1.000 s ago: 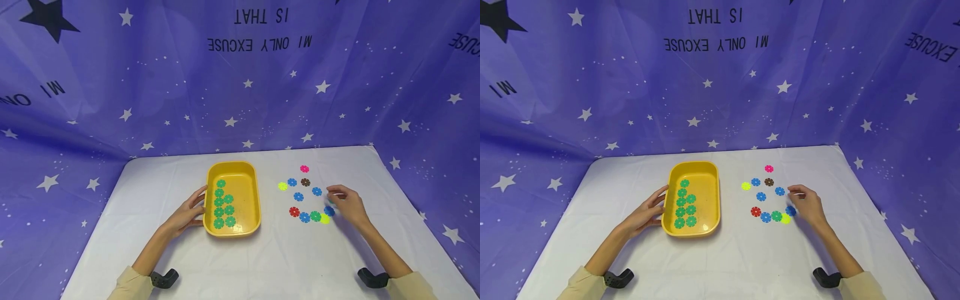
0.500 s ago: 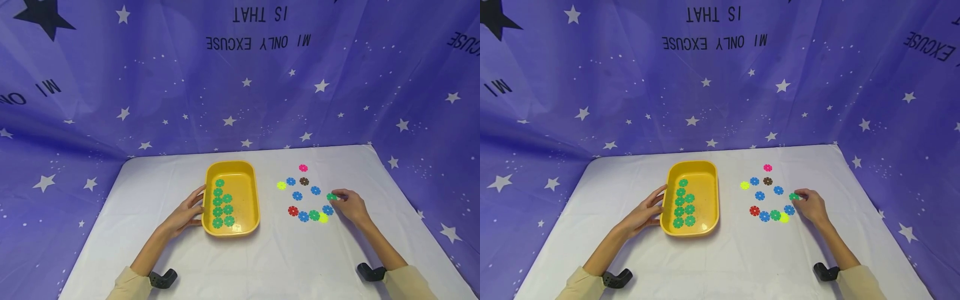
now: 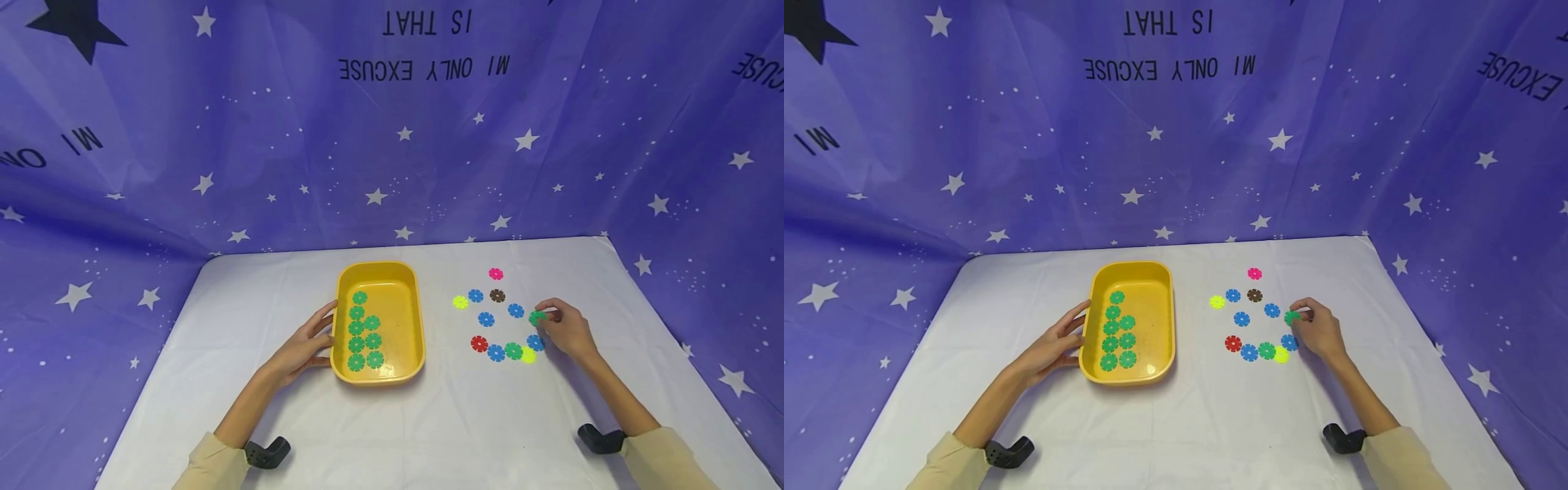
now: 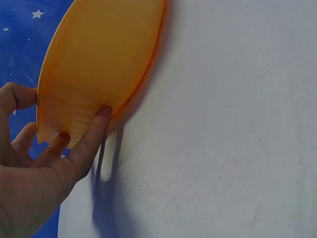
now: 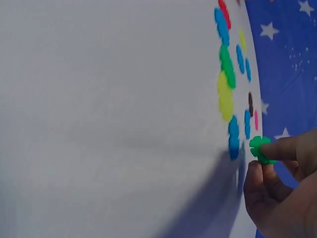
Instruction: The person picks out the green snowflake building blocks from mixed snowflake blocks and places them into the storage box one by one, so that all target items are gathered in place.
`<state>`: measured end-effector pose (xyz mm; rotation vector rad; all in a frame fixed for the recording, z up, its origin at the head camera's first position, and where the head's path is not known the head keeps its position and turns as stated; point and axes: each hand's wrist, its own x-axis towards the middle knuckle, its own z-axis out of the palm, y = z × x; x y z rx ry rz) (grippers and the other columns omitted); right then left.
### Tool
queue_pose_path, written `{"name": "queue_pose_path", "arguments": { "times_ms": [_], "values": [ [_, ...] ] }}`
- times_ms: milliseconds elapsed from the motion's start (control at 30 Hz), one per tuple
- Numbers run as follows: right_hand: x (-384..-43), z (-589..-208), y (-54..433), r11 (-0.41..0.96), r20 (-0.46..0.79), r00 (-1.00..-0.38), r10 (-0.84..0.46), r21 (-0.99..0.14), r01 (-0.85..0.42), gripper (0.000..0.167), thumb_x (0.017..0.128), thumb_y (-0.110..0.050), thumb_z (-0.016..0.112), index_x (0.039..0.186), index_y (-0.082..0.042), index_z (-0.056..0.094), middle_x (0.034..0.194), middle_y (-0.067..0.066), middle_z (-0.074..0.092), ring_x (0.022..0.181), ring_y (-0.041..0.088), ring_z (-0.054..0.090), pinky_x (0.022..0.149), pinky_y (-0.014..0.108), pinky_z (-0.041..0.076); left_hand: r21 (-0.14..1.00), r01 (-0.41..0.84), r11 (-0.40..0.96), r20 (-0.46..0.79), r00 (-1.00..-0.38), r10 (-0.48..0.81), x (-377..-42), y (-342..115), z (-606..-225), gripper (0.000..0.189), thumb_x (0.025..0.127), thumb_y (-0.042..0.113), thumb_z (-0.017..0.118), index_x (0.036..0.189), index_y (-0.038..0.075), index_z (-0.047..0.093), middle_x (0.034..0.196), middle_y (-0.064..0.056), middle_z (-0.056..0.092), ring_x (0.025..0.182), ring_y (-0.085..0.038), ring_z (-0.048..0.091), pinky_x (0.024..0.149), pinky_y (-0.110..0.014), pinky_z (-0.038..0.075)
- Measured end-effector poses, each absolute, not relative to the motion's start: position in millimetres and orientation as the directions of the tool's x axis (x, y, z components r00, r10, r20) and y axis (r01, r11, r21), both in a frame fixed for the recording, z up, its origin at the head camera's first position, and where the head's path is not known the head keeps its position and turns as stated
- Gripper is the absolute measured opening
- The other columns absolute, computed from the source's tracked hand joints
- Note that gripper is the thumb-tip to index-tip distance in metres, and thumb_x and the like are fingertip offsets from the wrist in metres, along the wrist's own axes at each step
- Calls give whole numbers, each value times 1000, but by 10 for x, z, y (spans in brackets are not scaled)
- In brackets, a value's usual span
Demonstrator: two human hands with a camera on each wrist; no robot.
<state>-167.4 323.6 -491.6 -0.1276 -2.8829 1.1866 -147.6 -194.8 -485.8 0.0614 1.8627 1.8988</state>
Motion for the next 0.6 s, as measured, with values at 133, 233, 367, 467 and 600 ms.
{"name": "queue_pose_path", "arguments": {
  "times_ms": [133,233,367,467,600],
  "values": [
    [-1697,-4823,3034,679,10,-999,53,-733,29,23,95,-5,62,118,-2,65,108,23,67,95,36,64,69,36,55,953,-300,39,-294,-886,360,-1484,-1943,-4854,79,93,3,53,161,29,20,164,-15,13,124,-40,50,85,-48,56],
    [-1725,-4753,2848,654,41,-999,-5,-755,-34,22,95,-2,61,117,-2,66,111,23,67,98,38,65,77,42,57,952,-305,36,-297,-885,359,-1488,-1945,-4851,80,93,3,53,161,29,20,164,-15,13,126,-41,48,85,-49,56],
    [-1768,-4667,2577,599,59,-996,-72,-796,-91,22,95,-1,63,116,-3,67,114,19,67,100,35,64,82,39,56,951,-306,33,-297,-885,360,-1489,-1948,-4851,80,93,3,53,161,29,19,164,-15,12,129,-43,46,85,-49,56],
    [-1796,-4584,2358,507,36,-993,-112,-857,-88,23,95,-2,64,117,-2,67,114,16,67,100,35,64,81,32,56,952,-304,33,-295,-884,364,-1482,-1947,-4851,79,94,3,53,161,28,19,164,-15,12,129,-43,46,85,-49,56],
    [-1836,-4456,2057,360,-5,-988,-157,-932,-52,25,94,-1,63,119,2,65,109,18,66,99,40,63,79,33,58,952,-303,34,-294,-883,366,-1471,-1945,-4847,78,95,2,52,161,29,19,164,-15,13,128,-42,47,85,-48,56]
  ]
}}
